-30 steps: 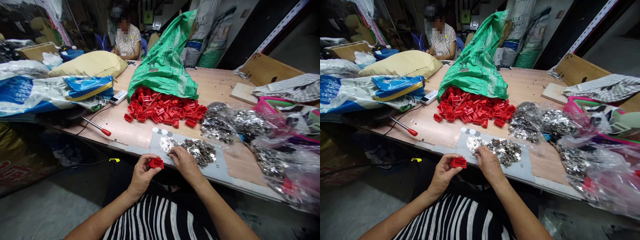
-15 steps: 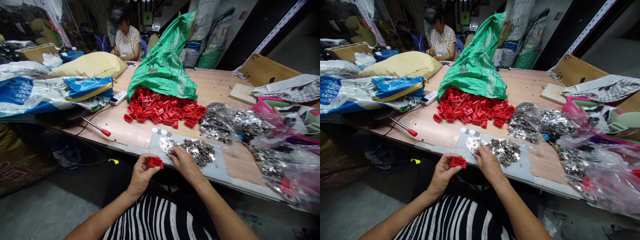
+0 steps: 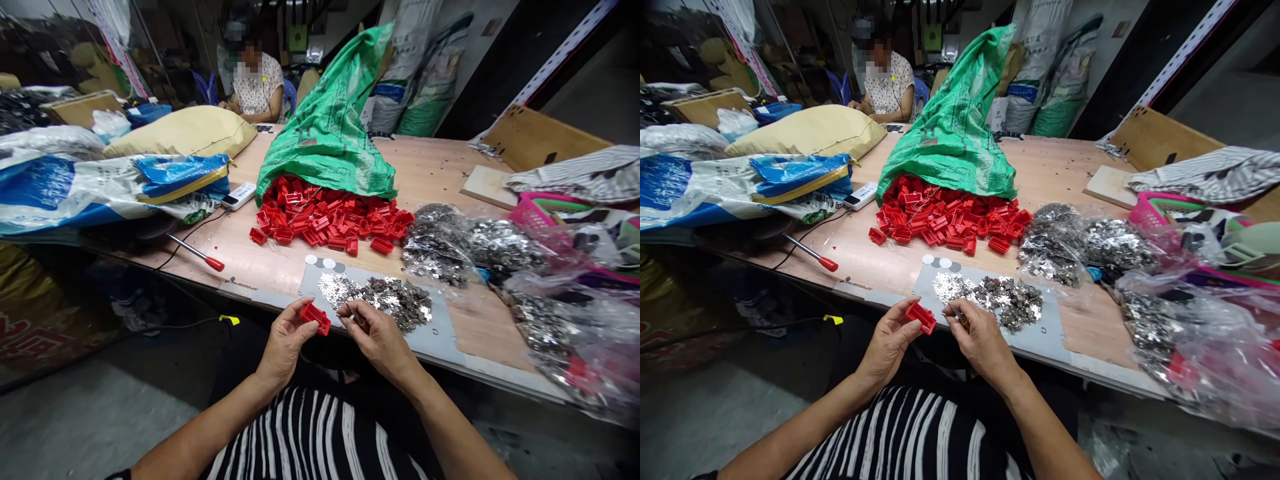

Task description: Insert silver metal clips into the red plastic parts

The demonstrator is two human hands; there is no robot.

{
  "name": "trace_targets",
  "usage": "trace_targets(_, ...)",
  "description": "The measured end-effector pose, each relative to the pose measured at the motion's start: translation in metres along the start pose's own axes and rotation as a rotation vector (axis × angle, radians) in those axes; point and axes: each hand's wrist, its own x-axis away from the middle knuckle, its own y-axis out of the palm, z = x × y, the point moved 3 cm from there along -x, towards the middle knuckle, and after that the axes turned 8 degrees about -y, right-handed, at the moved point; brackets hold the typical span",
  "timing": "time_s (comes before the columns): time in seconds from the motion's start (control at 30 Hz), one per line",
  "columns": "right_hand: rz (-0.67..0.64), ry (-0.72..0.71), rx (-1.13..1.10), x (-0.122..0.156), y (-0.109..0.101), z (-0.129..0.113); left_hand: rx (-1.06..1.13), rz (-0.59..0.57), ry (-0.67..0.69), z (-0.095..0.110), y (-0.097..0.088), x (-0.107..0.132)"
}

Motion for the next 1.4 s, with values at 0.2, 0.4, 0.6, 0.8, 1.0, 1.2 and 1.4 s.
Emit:
trace_targets(0.2, 0.016, -0.212, 0.009, 0.004, 0.004, -0.013, 0.021, -0.034, -0.019, 0.004, 0.008, 0.001)
trace_targets(0.4, -0.036, -0.374, 0.193, 0.011, 0.006, -0.016, -0.053, -0.049, -0.011, 0.006, 0.010, -0.003)
trace_targets(0.6, -0.193, -0.418, 0.379, 0.014, 0.005, -0.020, -0.170, -0.067, -0.020, 0.009, 0.013, -0.007)
trace_targets(0.8, -0.191, -0.432, 0.357, 0.016, 0.003, -0.025, -0.224, -0.100, -0.063, 0.009, 0.015, -0.006)
trace_targets(1.0, -0.194, -0.396, 0.202, 0.017, -0.001, -0.022, -0.137, -0.150, -0.118, 0.008, 0.017, -0.004)
trace_targets(1.2, -0.037, -0.262, -0.090, 0.021, -0.006, -0.010, -0.046, -0.187, -0.160, 0.007, 0.020, -0.001)
trace_targets(1.4, 0.034, -0.075, -0.037, 0.029, -0.009, 0.005, -0.161, -0.209, -0.088, 0.004, 0.014, -0.004)
